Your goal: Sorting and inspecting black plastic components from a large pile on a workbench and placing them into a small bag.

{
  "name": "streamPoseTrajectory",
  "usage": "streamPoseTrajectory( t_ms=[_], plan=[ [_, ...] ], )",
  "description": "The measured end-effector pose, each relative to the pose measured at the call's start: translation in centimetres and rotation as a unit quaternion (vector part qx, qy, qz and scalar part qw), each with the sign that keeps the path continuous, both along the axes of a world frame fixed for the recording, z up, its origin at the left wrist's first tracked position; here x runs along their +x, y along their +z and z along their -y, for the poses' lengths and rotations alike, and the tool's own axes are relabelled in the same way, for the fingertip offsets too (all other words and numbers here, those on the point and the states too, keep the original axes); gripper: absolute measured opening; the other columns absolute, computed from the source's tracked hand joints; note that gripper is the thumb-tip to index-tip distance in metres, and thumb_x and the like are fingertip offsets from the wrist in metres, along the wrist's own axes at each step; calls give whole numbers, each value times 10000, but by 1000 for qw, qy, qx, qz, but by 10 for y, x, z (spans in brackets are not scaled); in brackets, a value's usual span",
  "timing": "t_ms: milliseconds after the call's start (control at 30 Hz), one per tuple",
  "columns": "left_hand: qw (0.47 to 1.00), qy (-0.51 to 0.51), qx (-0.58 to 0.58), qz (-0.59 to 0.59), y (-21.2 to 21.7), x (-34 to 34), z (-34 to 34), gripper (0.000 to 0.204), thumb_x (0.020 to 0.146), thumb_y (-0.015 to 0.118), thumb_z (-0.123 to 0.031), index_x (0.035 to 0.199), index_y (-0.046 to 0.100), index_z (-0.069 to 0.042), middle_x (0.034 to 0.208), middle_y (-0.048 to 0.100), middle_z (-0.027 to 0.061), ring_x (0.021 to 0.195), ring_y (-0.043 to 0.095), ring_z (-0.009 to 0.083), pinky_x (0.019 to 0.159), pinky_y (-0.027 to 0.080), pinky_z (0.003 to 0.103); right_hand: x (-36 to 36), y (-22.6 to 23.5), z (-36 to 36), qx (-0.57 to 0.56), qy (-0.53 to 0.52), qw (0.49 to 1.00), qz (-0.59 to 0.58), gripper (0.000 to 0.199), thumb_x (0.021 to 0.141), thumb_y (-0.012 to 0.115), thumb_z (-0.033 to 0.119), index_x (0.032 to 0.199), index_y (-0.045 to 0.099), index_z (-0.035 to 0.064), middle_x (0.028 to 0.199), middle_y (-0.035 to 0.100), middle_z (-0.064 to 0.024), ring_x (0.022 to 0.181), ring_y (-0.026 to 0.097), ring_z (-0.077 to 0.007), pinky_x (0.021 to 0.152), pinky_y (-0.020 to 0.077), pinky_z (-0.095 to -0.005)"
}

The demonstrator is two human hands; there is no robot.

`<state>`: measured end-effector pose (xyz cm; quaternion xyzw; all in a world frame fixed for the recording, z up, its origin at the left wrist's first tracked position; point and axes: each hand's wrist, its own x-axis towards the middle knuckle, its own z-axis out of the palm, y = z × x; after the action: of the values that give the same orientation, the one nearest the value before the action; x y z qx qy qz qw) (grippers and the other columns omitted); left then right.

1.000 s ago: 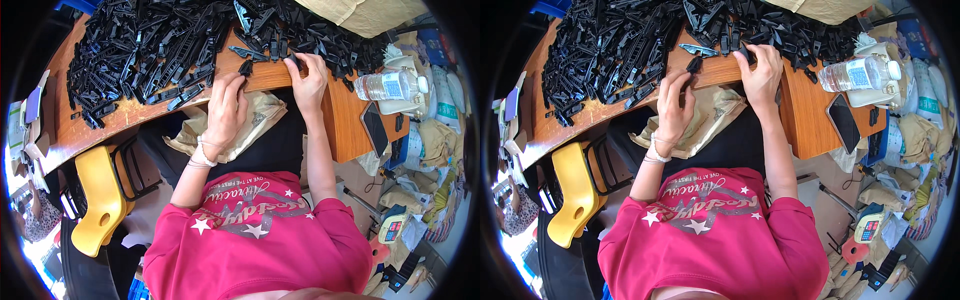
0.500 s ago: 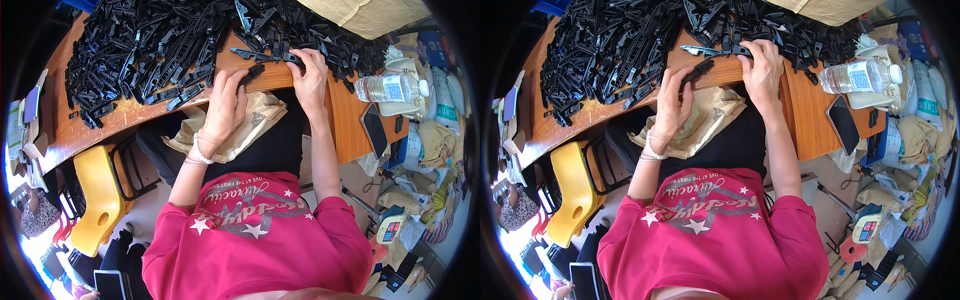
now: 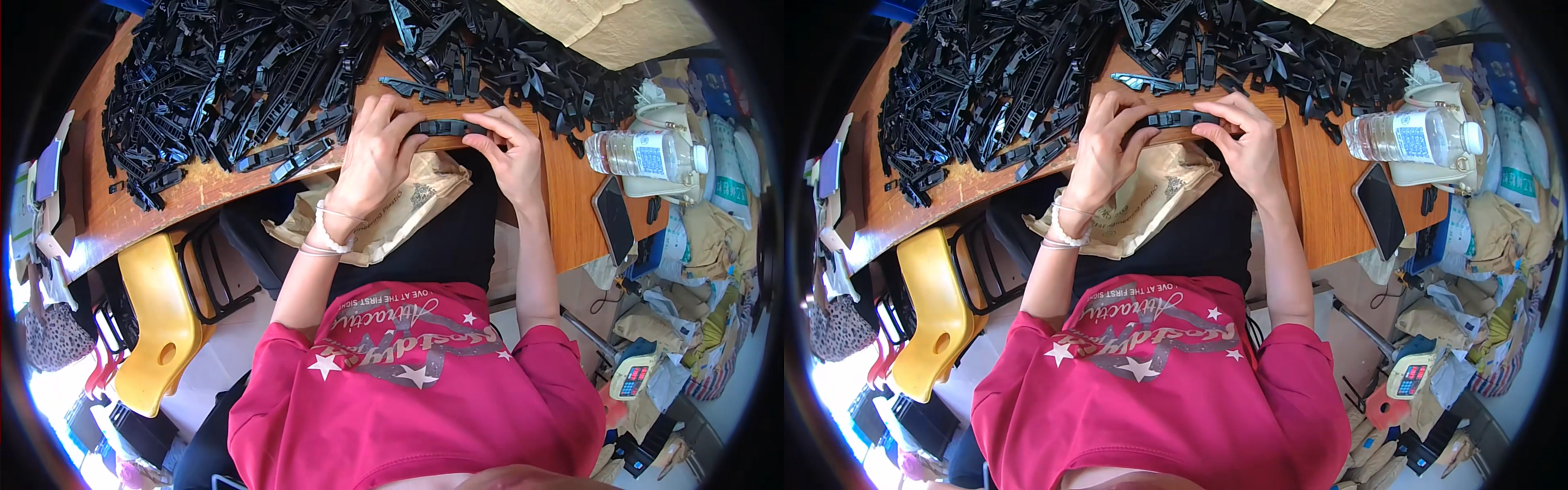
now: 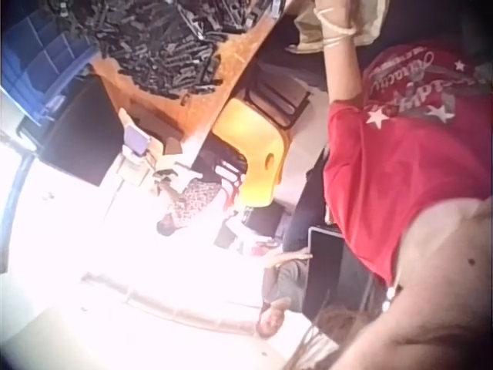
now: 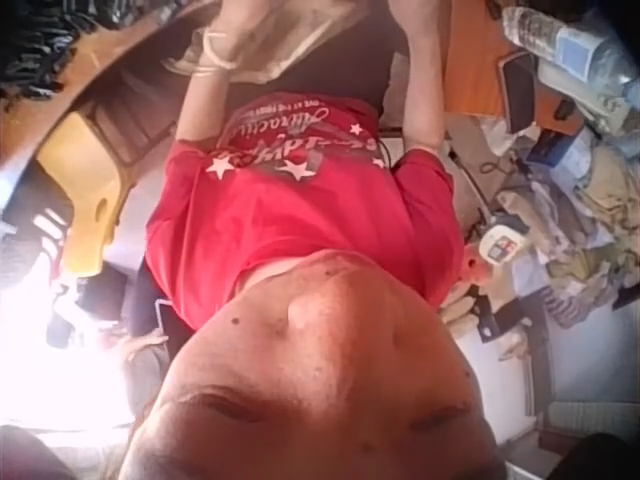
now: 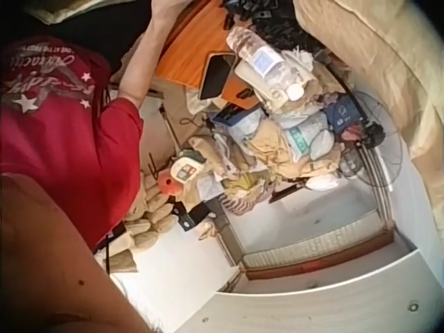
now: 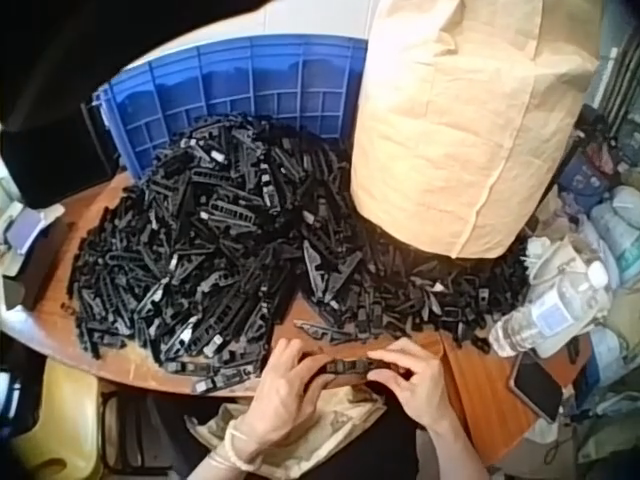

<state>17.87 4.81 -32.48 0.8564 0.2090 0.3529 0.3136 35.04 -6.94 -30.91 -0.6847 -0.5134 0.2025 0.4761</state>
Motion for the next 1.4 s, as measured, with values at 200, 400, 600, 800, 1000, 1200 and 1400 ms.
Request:
streamPoseTrajectory(
  t_ms=[200,400,600,800,1000,1200,1400],
  plan=[
    [1000,-22,-13,-14,-1,0,-3,226,758,720,-19,977,664,-2,950,564,101,882,527,288,769,459,385,1,-2,2,8,0,999,-45,232,800,740,25,1028,707,-8,861,621,-14,673,481,-75,594,380,-215],
    [1000,-19,-2,-15,-2,0,-4,237,744,724,-13,972,662,-4,950,562,96,875,524,287,755,458,387,3,-7,-3,18,-10,999,43,208,794,735,43,997,709,5,835,645,-51,695,565,-148,613,442,-262],
    [999,-23,0,-35,1,0,-4,238,736,717,-10,968,664,-3,954,563,99,878,522,293,751,458,385,2,-10,-7,37,-2,994,106,189,778,731,44,962,709,4,801,619,-77,756,565,-226,671,457,-306],
    [999,-43,10,-22,-4,5,-2,278,719,737,-30,984,669,16,949,566,105,885,529,300,769,471,397,-15,-17,-13,71,-20,992,105,217,712,749,-10,925,719,7,883,597,-66,831,561,-233,725,456,-336],
    [999,-41,11,14,8,1,4,429,714,787,-103,1096,630,14,1006,562,127,915,558,305,751,490,401,-22,-13,6,92,3,994,53,191,778,680,-81,953,715,-13,891,652,-90,802,642,-214,690,517,-291],
    [970,34,202,-128,13,19,-11,365,772,698,-65,1120,615,8,1042,589,105,942,537,272,828,453,368,-2,-15,-20,108,-207,939,252,132,791,723,-4,914,676,11,939,623,-96,842,621,-264,682,496,-346],
    [964,-66,178,-185,18,11,-9,314,799,681,-85,1095,628,7,984,576,95,925,521,264,788,433,369,6,-13,-18,58,-157,920,355,182,790,738,14,950,652,2,915,603,-102,788,617,-246,670,508,-348]
  ],
)
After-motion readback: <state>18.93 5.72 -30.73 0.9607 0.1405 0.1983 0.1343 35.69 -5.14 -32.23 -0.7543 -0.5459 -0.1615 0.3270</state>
